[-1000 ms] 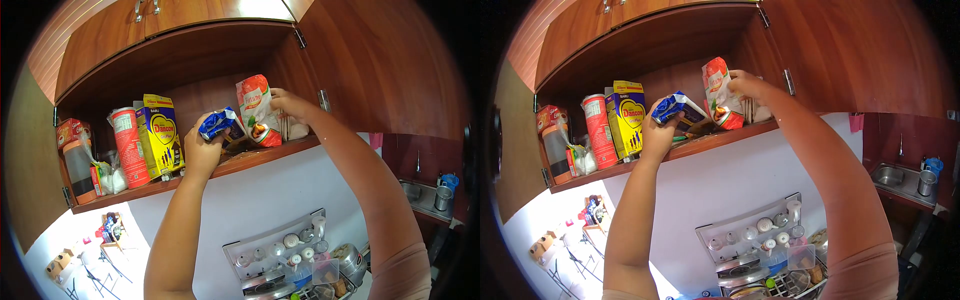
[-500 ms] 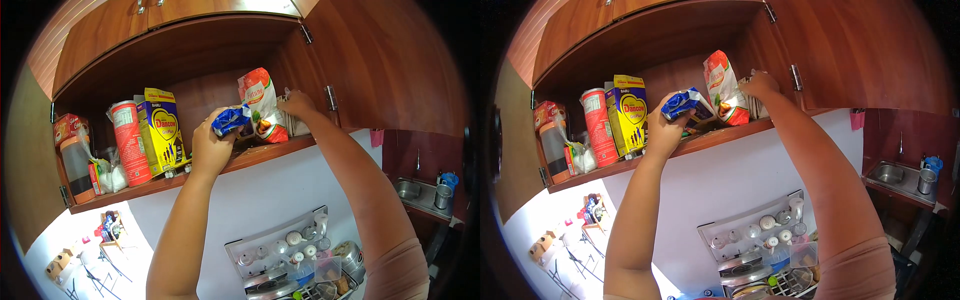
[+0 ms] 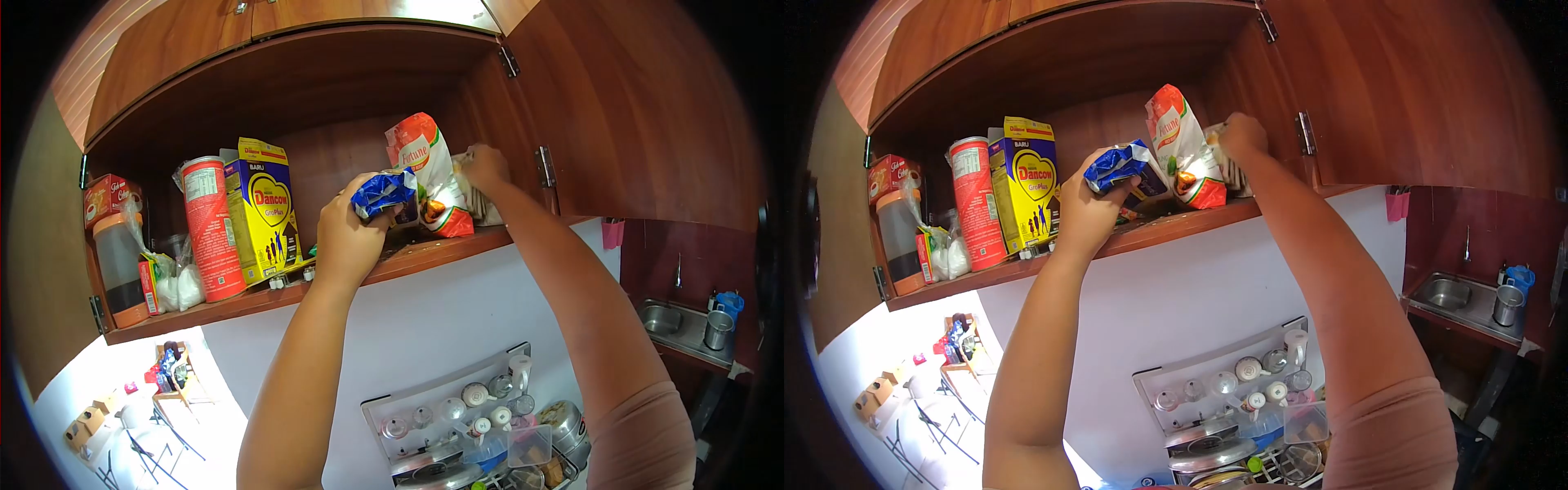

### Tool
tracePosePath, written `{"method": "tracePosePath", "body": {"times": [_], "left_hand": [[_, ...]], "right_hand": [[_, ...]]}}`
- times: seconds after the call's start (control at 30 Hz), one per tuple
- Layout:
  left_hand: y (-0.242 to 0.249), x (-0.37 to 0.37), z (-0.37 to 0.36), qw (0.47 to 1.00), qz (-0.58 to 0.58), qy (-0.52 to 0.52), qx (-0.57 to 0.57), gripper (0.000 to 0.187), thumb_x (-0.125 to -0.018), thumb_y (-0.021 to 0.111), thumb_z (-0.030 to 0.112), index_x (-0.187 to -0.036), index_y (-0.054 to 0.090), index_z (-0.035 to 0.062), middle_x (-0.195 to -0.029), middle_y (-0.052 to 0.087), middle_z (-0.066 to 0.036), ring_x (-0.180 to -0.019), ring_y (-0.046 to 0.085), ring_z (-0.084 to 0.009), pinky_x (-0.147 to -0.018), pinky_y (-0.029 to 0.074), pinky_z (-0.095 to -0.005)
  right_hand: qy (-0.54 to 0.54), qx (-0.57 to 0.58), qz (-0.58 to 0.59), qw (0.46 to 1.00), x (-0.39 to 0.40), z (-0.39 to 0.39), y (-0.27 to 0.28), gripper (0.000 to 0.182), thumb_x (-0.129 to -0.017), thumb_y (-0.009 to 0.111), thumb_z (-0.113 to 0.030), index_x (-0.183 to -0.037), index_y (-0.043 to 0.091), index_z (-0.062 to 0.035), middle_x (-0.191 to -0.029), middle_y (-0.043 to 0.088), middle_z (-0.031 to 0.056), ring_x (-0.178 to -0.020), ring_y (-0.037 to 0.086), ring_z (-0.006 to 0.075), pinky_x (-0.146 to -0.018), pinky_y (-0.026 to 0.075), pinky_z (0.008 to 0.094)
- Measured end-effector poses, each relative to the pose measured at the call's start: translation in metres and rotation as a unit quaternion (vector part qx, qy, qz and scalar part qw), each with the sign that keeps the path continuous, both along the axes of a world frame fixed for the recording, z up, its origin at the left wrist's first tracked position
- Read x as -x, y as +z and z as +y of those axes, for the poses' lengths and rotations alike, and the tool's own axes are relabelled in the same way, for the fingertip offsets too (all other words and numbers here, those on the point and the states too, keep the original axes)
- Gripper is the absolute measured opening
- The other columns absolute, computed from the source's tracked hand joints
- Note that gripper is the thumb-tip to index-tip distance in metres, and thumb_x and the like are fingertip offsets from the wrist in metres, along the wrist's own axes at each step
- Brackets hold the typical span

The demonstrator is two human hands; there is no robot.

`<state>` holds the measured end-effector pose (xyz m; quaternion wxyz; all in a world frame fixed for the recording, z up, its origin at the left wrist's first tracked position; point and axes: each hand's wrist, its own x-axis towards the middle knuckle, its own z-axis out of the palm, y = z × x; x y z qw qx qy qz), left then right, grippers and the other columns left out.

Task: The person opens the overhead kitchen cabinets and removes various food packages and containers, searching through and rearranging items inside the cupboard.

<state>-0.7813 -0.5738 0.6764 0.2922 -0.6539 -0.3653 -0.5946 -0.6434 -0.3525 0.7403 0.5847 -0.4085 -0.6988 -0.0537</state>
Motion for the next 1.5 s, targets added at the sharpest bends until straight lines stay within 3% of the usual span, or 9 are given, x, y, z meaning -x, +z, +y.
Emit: {"method": "tracePosePath", "body": {"times": [0.2, 0.27, 0.33, 0.43, 0.57, 0.67, 0.83, 1.13, 1.5], "left_hand": [[-0.001, 0.002, 0.002, 1.000, -0.014, 0.002, 0.012, 0.029, -0.067, 0.068, 0.006, -0.095, 0.058, 0.0044, -0.087, 0.062, -0.014, -0.082, 0.061, -0.0281, -0.070, 0.045, -0.0317], [-0.001, 0.003, 0.002, 1.000, -0.010, 0.012, 0.017, 0.030, -0.069, 0.068, 0.007, -0.097, 0.058, 0.0043, -0.088, 0.063, -0.012, -0.082, 0.061, -0.0240, -0.071, 0.045, -0.0298], [0.000, 0.003, 0.000, 0.999, -0.002, 0.032, 0.027, 0.032, -0.071, 0.068, 0.008, -0.100, 0.057, 0.0041, -0.089, 0.064, -0.008, -0.083, 0.061, -0.0159, -0.074, 0.045, -0.0260], [-0.001, 0.000, 0.000, 1.000, -0.009, 0.008, 0.020, 0.030, -0.069, 0.068, 0.006, -0.097, 0.058, 0.0041, -0.086, 0.063, -0.012, -0.079, 0.062, -0.0216, -0.070, 0.046, -0.0287], [-0.001, -0.003, -0.004, 0.999, -0.022, -0.008, 0.023, 0.029, -0.069, 0.067, 0.005, -0.096, 0.058, 0.0043, -0.084, 0.063, -0.013, -0.077, 0.062, -0.0226, -0.067, 0.046, -0.0291], [-0.002, -0.008, -0.007, 0.999, -0.035, -0.006, 0.032, 0.028, -0.070, 0.066, 0.005, -0.097, 0.058, 0.0045, -0.084, 0.063, -0.012, -0.076, 0.062, -0.0214, -0.066, 0.047, -0.0285], [-0.001, 0.002, 0.000, 0.997, -0.067, 0.005, -0.024, 0.028, -0.072, 0.065, 0.006, -0.099, 0.057, 0.0053, -0.084, 0.064, -0.012, -0.077, 0.062, -0.0211, -0.068, 0.047, -0.0281], [0.000, 0.008, 0.005, 0.985, -0.105, 0.010, -0.134, 0.030, -0.073, 0.065, 0.008, -0.101, 0.056, 0.0069, -0.089, 0.063, -0.011, -0.080, 0.062, -0.0226, -0.069, 0.047, -0.0297], [-0.002, 0.010, 0.008, 0.986, -0.085, 0.061, -0.129, 0.029, -0.073, 0.064, 0.010, -0.100, 0.054, 0.0081, -0.089, 0.061, -0.010, -0.082, 0.060, -0.0268, -0.070, 0.046, -0.0338]], "right_hand": [[0.095, -0.175, 0.239, 0.950, -0.025, -0.008, 0.041, 0.019, -0.076, 0.057, -0.019, -0.089, 0.054, -0.0054, -0.094, 0.058, 0.0210, -0.089, 0.057, 0.0356, -0.073, 0.046, 0.0418], [0.127, -0.336, 0.326, 0.874, -0.032, -0.005, 0.059, 0.025, -0.077, 0.057, -0.018, -0.097, 0.049, -0.0054, -0.097, 0.056, 0.0202, -0.086, 0.056, 0.0364, -0.068, 0.046, 0.0426], [0.143, -0.339, 0.349, 0.862, -0.044, -0.011, 0.073, 0.027, -0.077, 0.057, -0.018, -0.098, 0.047, -0.0047, -0.097, 0.056, 0.0199, -0.085, 0.057, 0.0350, -0.068, 0.046, 0.0418], [0.173, -0.344, 0.391, 0.836, -0.063, -0.026, 0.082, 0.029, -0.077, 0.056, -0.016, -0.101, 0.045, -0.0035, -0.098, 0.055, 0.0192, -0.083, 0.058, 0.0323, -0.067, 0.047, 0.0402], [0.420, -0.207, 0.409, 0.783, -0.074, -0.054, 0.085, 0.030, -0.078, 0.055, -0.016, -0.102, 0.044, -0.0011, -0.095, 0.056, 0.0176, -0.084, 0.057, 0.0260, -0.069, 0.047, 0.0369], [0.457, -0.164, 0.369, 0.792, -0.059, -0.065, 0.086, 0.029, -0.078, 0.054, -0.015, -0.101, 0.043, 0.0006, -0.092, 0.055, 0.0155, -0.084, 0.056, 0.0208, -0.071, 0.047, 0.0344], [0.152, -0.294, 0.209, 0.920, -0.014, -0.088, 0.065, 0.027, -0.075, 0.056, -0.015, -0.095, 0.046, -0.0009, -0.091, 0.056, 0.0201, -0.083, 0.058, 0.0322, -0.071, 0.047, 0.0400], [0.108, -0.280, 0.094, 0.949, 0.033, -0.094, 0.024, 0.026, -0.076, 0.057, -0.021, -0.088, 0.048, -0.0003, -0.087, 0.058, 0.0192, -0.084, 0.056, 0.0355, -0.074, 0.045, 0.0419], [0.077, -0.001, -0.084, 0.994, 0.033, -0.082, -0.003, 0.056, -0.060, 0.072, -0.031, -0.100, 0.048, -0.0008, -0.096, 0.060, 0.0184, -0.088, 0.059, 0.0330, -0.077, 0.047, 0.0393]]}}
